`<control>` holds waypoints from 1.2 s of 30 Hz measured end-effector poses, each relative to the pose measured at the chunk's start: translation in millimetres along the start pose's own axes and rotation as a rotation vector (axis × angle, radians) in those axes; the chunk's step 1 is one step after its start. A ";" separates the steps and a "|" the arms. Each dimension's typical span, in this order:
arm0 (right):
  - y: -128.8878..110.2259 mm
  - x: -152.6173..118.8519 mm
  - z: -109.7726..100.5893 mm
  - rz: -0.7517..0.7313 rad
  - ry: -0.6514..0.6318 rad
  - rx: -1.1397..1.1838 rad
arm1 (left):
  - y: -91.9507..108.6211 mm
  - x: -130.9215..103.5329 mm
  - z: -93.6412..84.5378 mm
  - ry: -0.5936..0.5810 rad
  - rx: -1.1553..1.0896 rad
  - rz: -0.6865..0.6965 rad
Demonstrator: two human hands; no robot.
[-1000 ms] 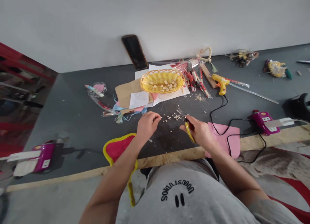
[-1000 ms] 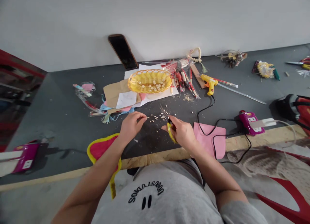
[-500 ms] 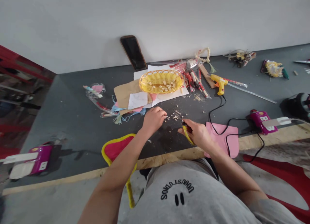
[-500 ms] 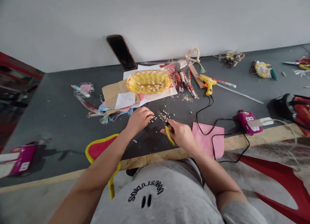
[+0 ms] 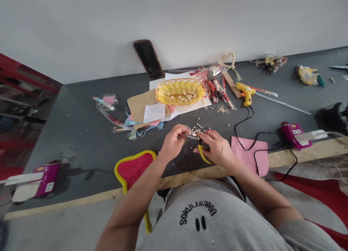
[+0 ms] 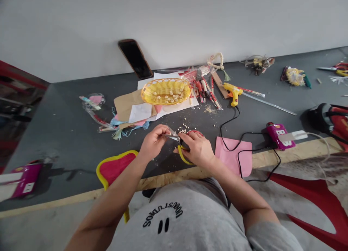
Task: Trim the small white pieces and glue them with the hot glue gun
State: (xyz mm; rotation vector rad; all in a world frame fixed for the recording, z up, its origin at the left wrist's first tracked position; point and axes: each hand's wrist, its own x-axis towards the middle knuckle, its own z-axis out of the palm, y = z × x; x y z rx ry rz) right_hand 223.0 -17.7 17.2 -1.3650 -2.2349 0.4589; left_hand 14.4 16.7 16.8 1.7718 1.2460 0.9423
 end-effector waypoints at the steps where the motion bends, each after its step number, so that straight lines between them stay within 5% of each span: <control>1: -1.1 1.0 -0.2 -0.010 -0.008 0.004 | 2.6 -1.8 -0.1 -0.008 -0.031 0.000; 21: -3.5 -2.1 -3.0 -0.066 -0.047 -0.045 | 12.5 -6.9 -4.4 -0.072 -0.045 -0.050; 29: -0.3 -4.8 -1.5 -0.088 -0.026 -0.087 | 1.7 -12.4 4.7 -0.062 -0.162 -0.132; 36: 4.9 -3.8 -1.8 0.015 0.001 0.092 | -3.8 -15.7 3.2 -0.062 -0.165 -0.156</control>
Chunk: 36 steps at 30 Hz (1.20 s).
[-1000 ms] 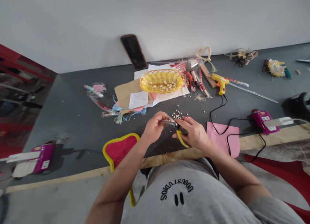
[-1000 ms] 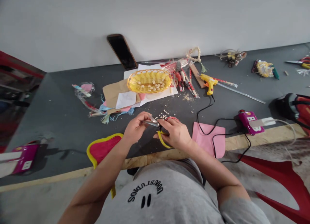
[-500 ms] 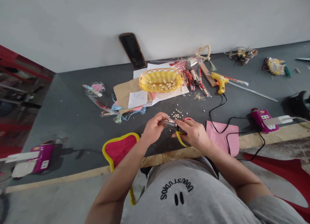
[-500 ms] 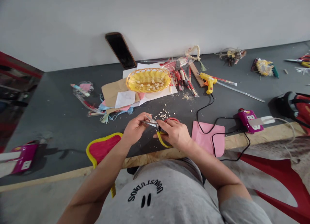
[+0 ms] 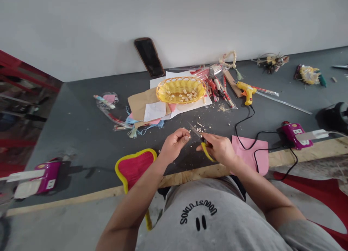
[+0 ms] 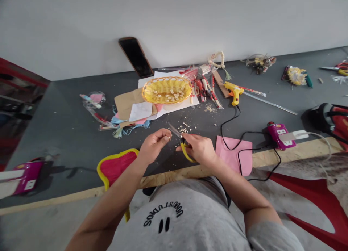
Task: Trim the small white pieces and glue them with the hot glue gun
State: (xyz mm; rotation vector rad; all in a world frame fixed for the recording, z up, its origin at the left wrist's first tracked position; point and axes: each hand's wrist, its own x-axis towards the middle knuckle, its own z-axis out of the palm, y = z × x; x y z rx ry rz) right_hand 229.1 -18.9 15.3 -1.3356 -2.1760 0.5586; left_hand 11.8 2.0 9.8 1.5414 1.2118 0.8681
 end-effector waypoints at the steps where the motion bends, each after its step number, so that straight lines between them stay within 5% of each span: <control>1: 0.0 0.6 -1.6 0.026 0.017 0.033 | 0.8 -0.1 -1.0 0.002 0.017 0.009; 6: 2.6 0.0 -10.1 0.058 0.048 0.092 | -1.2 6.0 -6.2 0.035 0.187 0.084; 13: 25.4 -9.4 -15.3 0.181 0.139 0.092 | -23.7 27.6 -6.5 0.028 0.750 0.185; 22: 23.8 -9.4 -13.0 0.208 0.083 0.124 | -7.0 44.2 21.7 -0.134 0.951 0.122; 36: 27.6 -8.7 -7.8 0.201 0.049 0.131 | -5.5 49.7 26.5 -0.144 0.976 0.081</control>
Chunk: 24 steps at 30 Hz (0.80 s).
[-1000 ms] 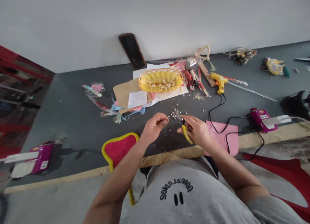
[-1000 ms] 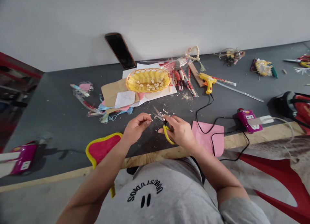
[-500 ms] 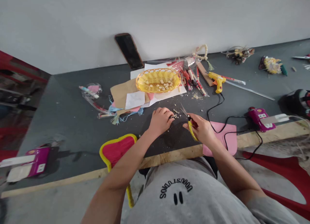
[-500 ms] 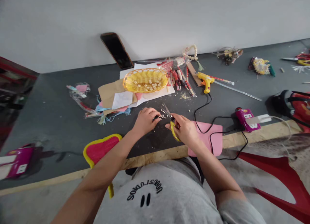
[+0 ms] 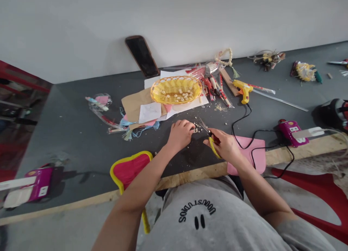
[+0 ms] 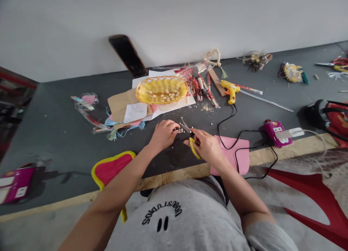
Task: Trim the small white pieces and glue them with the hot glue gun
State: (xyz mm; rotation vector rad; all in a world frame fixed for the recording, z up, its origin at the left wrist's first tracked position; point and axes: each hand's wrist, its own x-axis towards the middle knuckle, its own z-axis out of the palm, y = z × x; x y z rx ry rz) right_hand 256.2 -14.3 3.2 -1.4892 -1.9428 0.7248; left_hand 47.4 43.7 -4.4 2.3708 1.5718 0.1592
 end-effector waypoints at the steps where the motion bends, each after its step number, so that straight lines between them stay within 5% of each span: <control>1: 0.6 0.2 -0.3 -0.001 0.007 -0.002 | 2.1 1.4 0.4 0.009 -0.005 0.004; 8: 7.9 -0.6 -4.3 0.008 0.060 -0.027 | 4.7 -1.1 -0.3 -0.053 -0.047 0.098; 16: 14.1 -0.2 -14.3 0.049 0.122 -0.029 | -15.7 -16.7 -12.2 0.044 -0.058 0.037; 24: 10.3 -2.7 -13.6 0.027 0.102 -0.052 | 3.8 -11.4 -1.5 0.053 -0.022 0.078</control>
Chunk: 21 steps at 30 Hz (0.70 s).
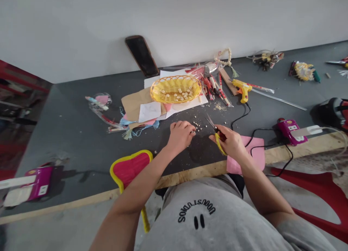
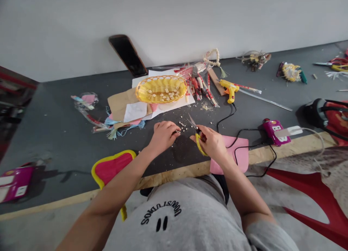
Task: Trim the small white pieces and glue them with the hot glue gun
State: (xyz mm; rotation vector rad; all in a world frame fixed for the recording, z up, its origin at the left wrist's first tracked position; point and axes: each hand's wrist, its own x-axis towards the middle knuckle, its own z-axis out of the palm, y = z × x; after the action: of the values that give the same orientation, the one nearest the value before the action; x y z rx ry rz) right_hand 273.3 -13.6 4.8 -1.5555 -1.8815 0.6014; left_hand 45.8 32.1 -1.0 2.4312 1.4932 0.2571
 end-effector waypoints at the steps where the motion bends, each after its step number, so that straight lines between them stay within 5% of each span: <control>1: -0.6 -0.5 0.0 -0.008 -0.005 0.001 | 3.2 2.3 2.6 0.004 0.014 0.000; 9: -0.5 -3.1 3.4 -0.020 -0.037 0.018 | 16.4 15.7 12.8 0.050 0.021 -0.038; 17: -19.7 -4.8 10.1 -0.053 -0.132 0.045 | 8.5 -9.4 -12.7 0.216 -0.715 -0.105; 21: -35.5 -5.5 16.8 -0.114 -0.155 0.103 | 8.7 -21.4 -17.1 0.264 -0.867 -0.163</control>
State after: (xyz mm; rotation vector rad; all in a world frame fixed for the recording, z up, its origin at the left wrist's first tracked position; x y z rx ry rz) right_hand 237.3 -25.6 16.3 -1.3598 -2.0047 0.7734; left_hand 38.5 11.6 17.8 1.6151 1.2775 0.9840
